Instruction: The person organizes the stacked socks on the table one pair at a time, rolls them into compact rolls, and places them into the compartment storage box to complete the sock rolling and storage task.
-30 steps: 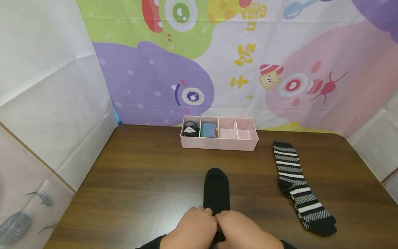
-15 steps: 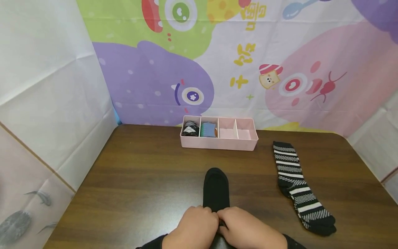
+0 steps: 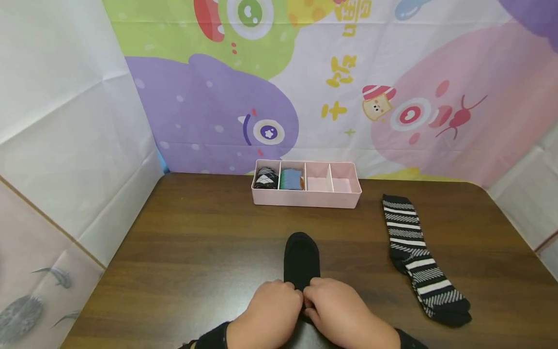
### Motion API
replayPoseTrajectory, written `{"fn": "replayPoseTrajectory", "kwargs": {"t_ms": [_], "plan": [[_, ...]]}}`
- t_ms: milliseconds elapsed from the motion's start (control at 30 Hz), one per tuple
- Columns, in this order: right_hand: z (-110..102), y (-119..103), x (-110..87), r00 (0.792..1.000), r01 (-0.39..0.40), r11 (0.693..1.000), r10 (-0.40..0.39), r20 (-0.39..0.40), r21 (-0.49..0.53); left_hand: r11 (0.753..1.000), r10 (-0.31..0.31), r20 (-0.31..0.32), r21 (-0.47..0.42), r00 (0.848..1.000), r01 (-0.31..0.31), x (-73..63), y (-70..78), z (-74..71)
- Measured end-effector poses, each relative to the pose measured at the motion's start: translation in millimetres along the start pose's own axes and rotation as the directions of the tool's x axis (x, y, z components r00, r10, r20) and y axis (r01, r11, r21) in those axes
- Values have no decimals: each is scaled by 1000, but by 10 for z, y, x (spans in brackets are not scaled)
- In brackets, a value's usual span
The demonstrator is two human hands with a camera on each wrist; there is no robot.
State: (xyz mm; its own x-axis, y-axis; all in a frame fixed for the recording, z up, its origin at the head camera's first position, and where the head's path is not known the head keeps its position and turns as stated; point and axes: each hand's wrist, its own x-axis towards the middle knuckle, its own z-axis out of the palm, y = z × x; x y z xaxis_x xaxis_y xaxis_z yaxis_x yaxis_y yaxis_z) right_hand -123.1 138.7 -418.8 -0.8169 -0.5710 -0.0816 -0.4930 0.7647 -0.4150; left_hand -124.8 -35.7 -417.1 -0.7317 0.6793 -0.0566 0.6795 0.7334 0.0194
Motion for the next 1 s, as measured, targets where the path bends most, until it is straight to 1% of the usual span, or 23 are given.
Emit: {"fn": "replayPoseTrajectory", "kwargs": {"t_ms": [100, 167, 233, 300, 367, 467, 567, 633, 700, 800, 867, 900, 933, 1000], "plan": [[-29, -24, -12, 999, 35, 996, -31, 42, -86, 998, -9, -8, -59, 1000, 9, 6, -29, 0], [-35, -28, -17, 997, 49, 992, -42, 67, -120, 995, -17, -10, -94, 1000, 16, 11, -47, 5], [-31, -31, -17, 996, 56, 989, -47, 71, -140, 993, -27, -10, -117, 1000, 25, 16, -57, 9], [-15, -25, -12, 997, 60, 988, -53, 56, -145, 992, -33, -9, -123, 999, 32, 18, -58, 4], [-2, -21, -7, 998, 42, 993, -37, 43, -111, 992, -39, -10, -120, 999, 38, 18, -52, -6], [4, -2, 5, 999, 0, 1000, 1, 53, -19, 992, -44, -1, -122, 999, 43, 7, -37, -38], [3, 25, 21, 997, -41, 996, 35, 74, 83, 988, -46, 29, -145, 999, 50, -16, -22, -74], [8, 48, 35, 995, -59, 988, 47, 88, 139, 988, -37, 46, -150, 998, 44, -33, -8, -96], [19, 68, 49, 993, -73, 977, 52, 104, 203, 991, -21, 55, -132, 998, 28, -41, -2, -102], [42, 93, 63, 991, -86, 950, 52, 121, 299, 998, 13, 30, -68, 999, -10, -37, -7, -85], [52, 102, 65, 992, -93, 931, 55, 116, 352, 999, 24, 10, -33, 1000, -23, -29, -22, -67], [53, 103, 64, 992, -96, 925, 59, 110, 367, 999, 27, 1, -22, 1000, -27, -25, -30, -58], [50, 102, 61, 994, -93, 925, 62, 95, 367, 999, 29, -4, -15, 1000, -29, -19, -40, -50], [35, 94, 57, 997, -72, 943, 58, 51, 324, 999, 24, -1, -34, 1000, -24, -6, -63, -42]]}}
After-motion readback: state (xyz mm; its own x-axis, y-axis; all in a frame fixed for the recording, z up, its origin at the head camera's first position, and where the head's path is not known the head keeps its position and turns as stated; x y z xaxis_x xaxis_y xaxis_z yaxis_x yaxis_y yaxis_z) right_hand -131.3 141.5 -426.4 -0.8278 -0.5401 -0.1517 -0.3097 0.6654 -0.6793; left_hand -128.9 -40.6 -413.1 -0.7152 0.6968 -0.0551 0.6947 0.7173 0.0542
